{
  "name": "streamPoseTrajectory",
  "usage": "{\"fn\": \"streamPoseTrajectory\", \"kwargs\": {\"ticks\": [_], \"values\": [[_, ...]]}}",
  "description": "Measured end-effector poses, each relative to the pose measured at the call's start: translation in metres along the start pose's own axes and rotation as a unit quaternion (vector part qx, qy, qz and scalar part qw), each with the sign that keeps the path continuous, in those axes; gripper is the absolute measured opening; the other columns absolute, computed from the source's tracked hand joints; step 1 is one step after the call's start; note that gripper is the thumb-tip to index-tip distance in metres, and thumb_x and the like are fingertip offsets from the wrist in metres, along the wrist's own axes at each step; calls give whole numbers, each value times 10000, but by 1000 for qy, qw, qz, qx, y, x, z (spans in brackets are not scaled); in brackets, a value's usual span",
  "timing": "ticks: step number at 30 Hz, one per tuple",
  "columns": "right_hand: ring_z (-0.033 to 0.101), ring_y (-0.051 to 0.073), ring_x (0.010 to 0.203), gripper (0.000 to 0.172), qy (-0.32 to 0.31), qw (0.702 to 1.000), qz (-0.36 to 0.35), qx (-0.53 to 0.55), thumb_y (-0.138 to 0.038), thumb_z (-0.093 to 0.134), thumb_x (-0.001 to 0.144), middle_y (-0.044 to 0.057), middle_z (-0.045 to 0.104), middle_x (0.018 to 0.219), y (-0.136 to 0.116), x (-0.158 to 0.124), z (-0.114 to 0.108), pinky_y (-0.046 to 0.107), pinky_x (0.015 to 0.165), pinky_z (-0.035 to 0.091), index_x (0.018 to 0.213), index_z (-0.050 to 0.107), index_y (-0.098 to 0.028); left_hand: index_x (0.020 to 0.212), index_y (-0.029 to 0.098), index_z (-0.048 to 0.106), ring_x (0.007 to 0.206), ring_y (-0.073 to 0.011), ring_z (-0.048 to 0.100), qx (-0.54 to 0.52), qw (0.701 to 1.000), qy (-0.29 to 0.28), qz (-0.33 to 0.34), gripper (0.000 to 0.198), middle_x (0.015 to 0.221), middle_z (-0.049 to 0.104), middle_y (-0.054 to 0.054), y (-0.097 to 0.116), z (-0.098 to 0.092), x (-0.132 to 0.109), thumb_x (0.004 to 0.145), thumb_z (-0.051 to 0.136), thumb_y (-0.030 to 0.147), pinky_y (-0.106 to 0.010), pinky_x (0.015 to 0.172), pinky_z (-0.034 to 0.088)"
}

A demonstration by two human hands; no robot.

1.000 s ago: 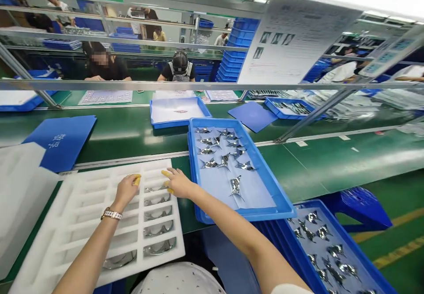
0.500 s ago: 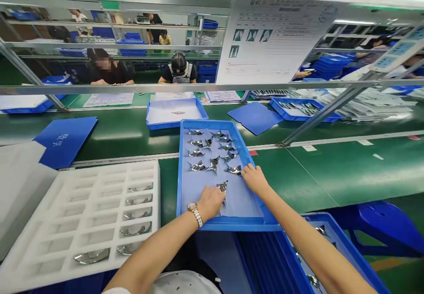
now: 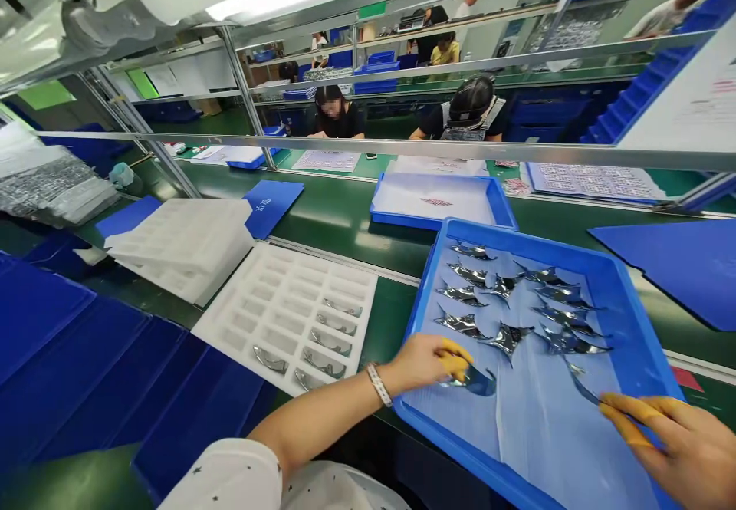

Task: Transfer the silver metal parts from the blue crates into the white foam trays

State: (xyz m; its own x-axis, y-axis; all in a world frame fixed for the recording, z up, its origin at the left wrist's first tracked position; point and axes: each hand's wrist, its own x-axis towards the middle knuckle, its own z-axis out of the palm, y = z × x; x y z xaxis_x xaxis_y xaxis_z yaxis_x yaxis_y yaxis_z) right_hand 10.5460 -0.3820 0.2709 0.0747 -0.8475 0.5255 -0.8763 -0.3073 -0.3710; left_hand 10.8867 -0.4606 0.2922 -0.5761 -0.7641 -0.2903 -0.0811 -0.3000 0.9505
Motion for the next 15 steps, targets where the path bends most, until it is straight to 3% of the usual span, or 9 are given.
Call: {"fn": "streamPoseTrajectory", "kwargs": {"ticks": [3,7,11,13,15], "values": [[572,268,803,260,-58,997,-43,32,-550,518,907,109,636,871,-83,62,33,458,693,446,1007,687,-380,969,112,718,535,-83,530,-94,991,89,26,409,758,717,-69,24,-71,-31,728,770,438,-227,527,424],[568,239,884,300,-194,975,-78,75,-369,446,974,102,630,915,-180,146,130,391,777,479,972,721,-250,899,144,731,682,-134,615,-36,954,276,110,370,782,716,-61,33,-170,-70,734,749,475,-251,634,491],[534,209,884,275,-287,944,-140,90,-221,462,950,93,618,907,-221,191,226,361,818,453,926,735,-190,954,171,761,753,-160,622,92,906,389,140,332,862,726,-63,15,-260,-107,800,664,449,-289,708,515],[516,200,854,285,-311,930,-167,100,-210,461,951,87,602,874,-228,201,254,354,803,441,898,739,-181,957,176,774,750,-164,615,146,890,413,129,314,844,714,-59,1,-293,-123,826,626,420,-292,699,508],[510,201,853,292,-322,921,-186,114,-232,458,965,85,591,868,-235,207,268,354,805,442,898,738,-182,902,173,783,734,-167,608,174,882,423,110,301,802,699,-57,-14,-314,-134,836,606,407,-293,681,503]]}}
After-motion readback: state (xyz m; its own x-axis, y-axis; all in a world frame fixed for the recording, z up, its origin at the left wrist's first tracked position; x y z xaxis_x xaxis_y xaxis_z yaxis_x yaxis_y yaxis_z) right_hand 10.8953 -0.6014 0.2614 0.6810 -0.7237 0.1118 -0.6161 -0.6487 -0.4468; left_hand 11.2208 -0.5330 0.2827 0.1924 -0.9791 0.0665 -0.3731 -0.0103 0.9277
